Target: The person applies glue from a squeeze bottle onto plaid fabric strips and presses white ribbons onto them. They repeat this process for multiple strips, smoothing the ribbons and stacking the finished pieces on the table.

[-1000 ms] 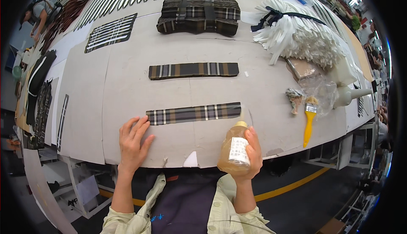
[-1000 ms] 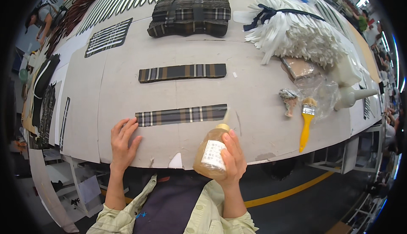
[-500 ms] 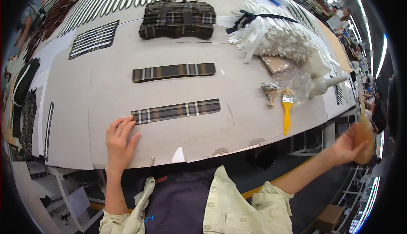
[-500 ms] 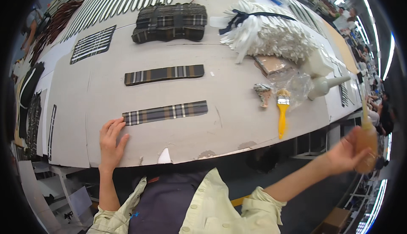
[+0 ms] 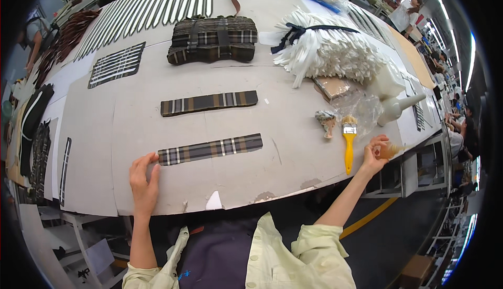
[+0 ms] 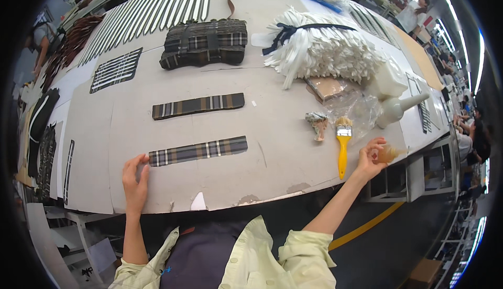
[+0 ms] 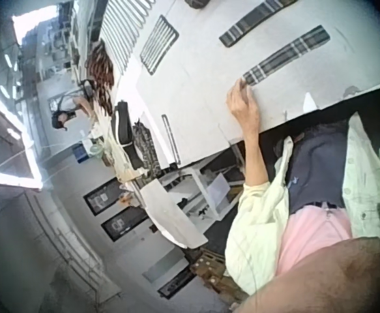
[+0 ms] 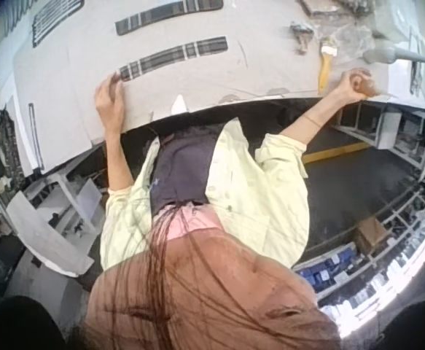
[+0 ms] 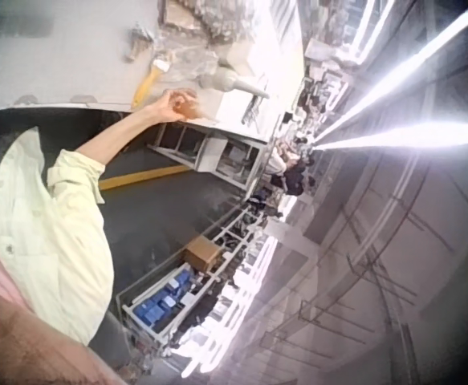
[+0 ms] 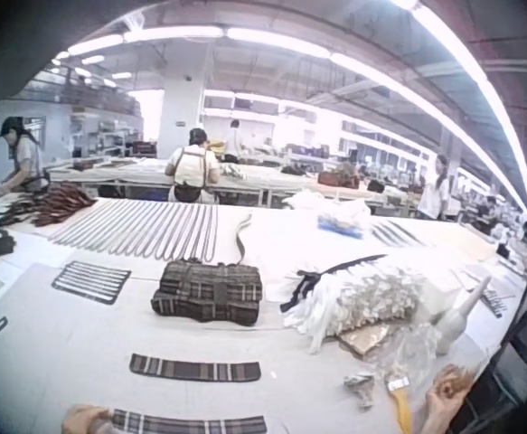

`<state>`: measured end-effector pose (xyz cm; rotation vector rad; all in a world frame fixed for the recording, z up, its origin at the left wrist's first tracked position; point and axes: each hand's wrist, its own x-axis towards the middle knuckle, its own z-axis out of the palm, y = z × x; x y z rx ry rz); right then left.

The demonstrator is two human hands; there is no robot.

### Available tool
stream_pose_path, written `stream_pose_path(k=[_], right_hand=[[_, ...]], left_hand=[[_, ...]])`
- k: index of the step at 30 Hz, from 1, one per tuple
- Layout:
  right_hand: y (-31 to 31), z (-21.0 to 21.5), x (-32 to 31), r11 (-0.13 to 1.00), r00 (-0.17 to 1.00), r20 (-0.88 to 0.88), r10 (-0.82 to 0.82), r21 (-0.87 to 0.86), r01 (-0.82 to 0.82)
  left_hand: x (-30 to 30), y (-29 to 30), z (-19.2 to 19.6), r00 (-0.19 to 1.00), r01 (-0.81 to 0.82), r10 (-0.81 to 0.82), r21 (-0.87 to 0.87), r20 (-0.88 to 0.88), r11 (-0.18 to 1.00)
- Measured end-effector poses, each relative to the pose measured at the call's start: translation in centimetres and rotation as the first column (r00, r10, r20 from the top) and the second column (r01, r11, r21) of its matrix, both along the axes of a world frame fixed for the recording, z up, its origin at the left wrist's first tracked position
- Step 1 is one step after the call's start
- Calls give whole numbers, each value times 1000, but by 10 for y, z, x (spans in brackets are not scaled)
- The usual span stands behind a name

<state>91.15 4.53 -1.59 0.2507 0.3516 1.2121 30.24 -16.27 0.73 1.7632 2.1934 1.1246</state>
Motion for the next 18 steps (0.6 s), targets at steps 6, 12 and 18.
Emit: stream_pose_path(k=[6, 12, 18], right_hand=[[34, 53, -132, 984, 107, 982, 158, -165, 62], [155, 50, -200, 960, -691, 680, 246, -74, 270], [178, 34, -260, 859, -913, 10, 407, 335, 387]], left_hand=[[1, 3, -4, 982, -87, 78, 42, 173, 995], [-1, -2, 0, 990, -79, 68, 84, 127, 993], [-11, -27, 0, 980, -141, 130, 63, 154, 988]])
